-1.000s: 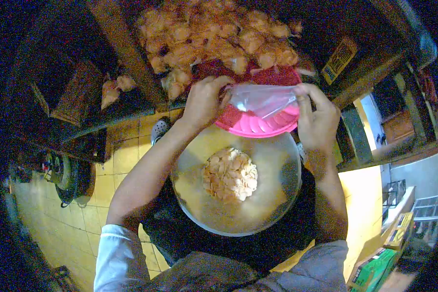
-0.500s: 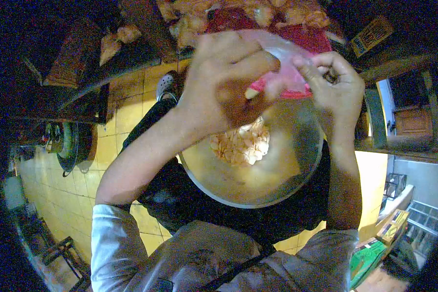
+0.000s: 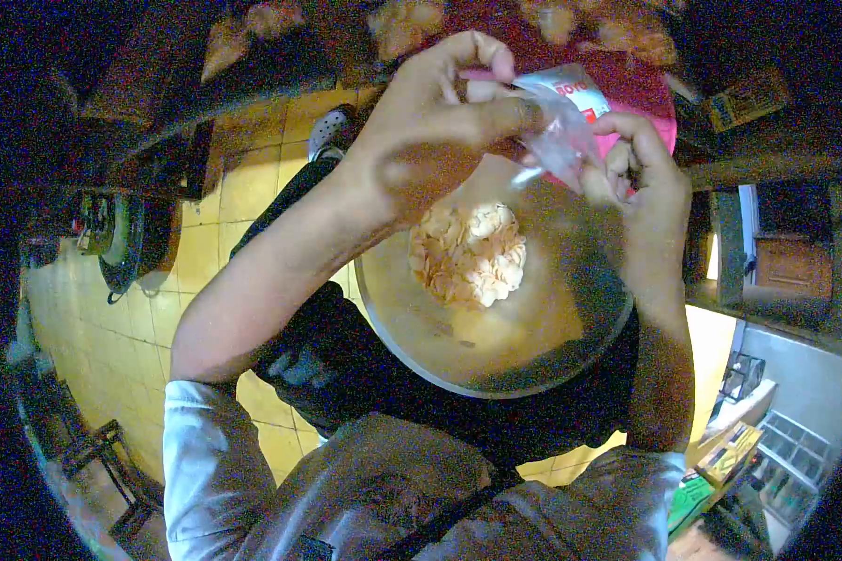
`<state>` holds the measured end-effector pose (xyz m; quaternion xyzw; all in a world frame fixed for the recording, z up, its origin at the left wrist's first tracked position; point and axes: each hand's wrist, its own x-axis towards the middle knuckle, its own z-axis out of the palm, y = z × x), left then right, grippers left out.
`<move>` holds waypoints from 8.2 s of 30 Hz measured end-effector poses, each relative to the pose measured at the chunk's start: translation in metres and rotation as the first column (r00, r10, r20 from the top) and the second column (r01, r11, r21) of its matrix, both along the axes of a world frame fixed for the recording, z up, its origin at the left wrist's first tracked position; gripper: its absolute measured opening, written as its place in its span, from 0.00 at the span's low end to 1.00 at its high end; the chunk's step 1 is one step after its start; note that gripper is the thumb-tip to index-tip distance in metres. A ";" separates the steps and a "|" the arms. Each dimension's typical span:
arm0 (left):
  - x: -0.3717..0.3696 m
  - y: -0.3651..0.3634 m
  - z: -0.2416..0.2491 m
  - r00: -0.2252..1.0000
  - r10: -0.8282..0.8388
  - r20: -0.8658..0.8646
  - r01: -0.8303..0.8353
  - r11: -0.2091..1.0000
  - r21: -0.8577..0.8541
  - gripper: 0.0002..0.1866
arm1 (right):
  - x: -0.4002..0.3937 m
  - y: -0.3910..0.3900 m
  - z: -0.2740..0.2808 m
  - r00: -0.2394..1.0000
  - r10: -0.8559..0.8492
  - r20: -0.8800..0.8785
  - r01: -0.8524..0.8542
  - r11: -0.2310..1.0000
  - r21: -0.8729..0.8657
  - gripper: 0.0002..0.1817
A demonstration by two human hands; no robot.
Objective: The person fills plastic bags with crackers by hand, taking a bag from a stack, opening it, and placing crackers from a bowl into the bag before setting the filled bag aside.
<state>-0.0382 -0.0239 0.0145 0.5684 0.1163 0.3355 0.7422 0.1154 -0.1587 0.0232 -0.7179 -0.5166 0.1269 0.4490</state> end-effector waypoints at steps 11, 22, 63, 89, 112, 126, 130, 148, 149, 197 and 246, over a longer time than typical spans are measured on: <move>-0.030 0.010 0.015 0.890 0.445 0.105 -0.323 0.451 0.832 0.14 | -0.015 0.010 -0.017 0.888 0.382 -0.257 -0.458 0.671 -0.583 0.12; -0.026 0.033 0.006 0.894 0.370 -0.251 0.056 0.463 0.884 0.10 | 0.014 0.030 -0.289 0.472 0.879 -0.069 -0.391 0.138 -0.910 0.15; 0.009 -0.012 -0.014 0.934 0.107 -0.341 0.180 0.683 0.708 0.13 | 0.007 -0.005 -0.016 0.896 0.224 -0.383 -0.385 0.821 -0.421 0.17; 0.001 -0.029 -0.009 0.909 0.117 -0.399 0.183 0.748 0.637 0.26 | -0.010 -0.002 -0.027 0.543 -0.060 -0.837 -0.194 0.962 -0.194 0.21; -0.004 -0.012 -0.033 0.846 0.115 -0.520 0.216 0.819 0.532 0.11 | -0.024 -0.001 -0.015 0.969 0.235 -0.077 -0.241 0.827 -0.507 0.07; -0.010 0.012 -0.030 0.917 0.011 -0.399 0.182 0.878 0.442 0.07 | -0.029 0.016 -0.023 0.997 0.048 0.058 -0.029 0.954 -0.297 0.09; -0.022 0.026 -0.027 0.864 0.392 -0.316 -0.002 0.631 0.776 0.07 | -0.005 0.017 -0.022 0.997 0.029 -0.071 -0.060 0.871 -0.487 0.05; -0.020 0.030 -0.021 0.777 0.570 -0.268 -0.067 0.498 0.865 0.07 | 0.078 0.005 -0.316 0.715 0.698 -0.050 -0.186 0.121 -0.975 0.21; -0.019 0.030 -0.020 0.782 0.576 -0.237 -0.083 0.473 0.877 0.07 | 0.089 0.004 -0.309 0.722 0.690 -0.046 -0.161 0.104 -0.981 0.21; 0.001 -0.012 -0.022 0.914 0.214 -0.344 0.112 0.683 0.722 0.14 | 0.004 -0.004 -0.027 0.479 0.175 -0.860 -0.374 0.927 -0.020 0.31; 0.005 -0.008 -0.016 0.873 -0.189 -0.450 0.141 0.980 -0.139 0.17 | 0.007 0.005 -0.021 0.964 0.134 -0.229 -0.111 0.988 0.111 0.07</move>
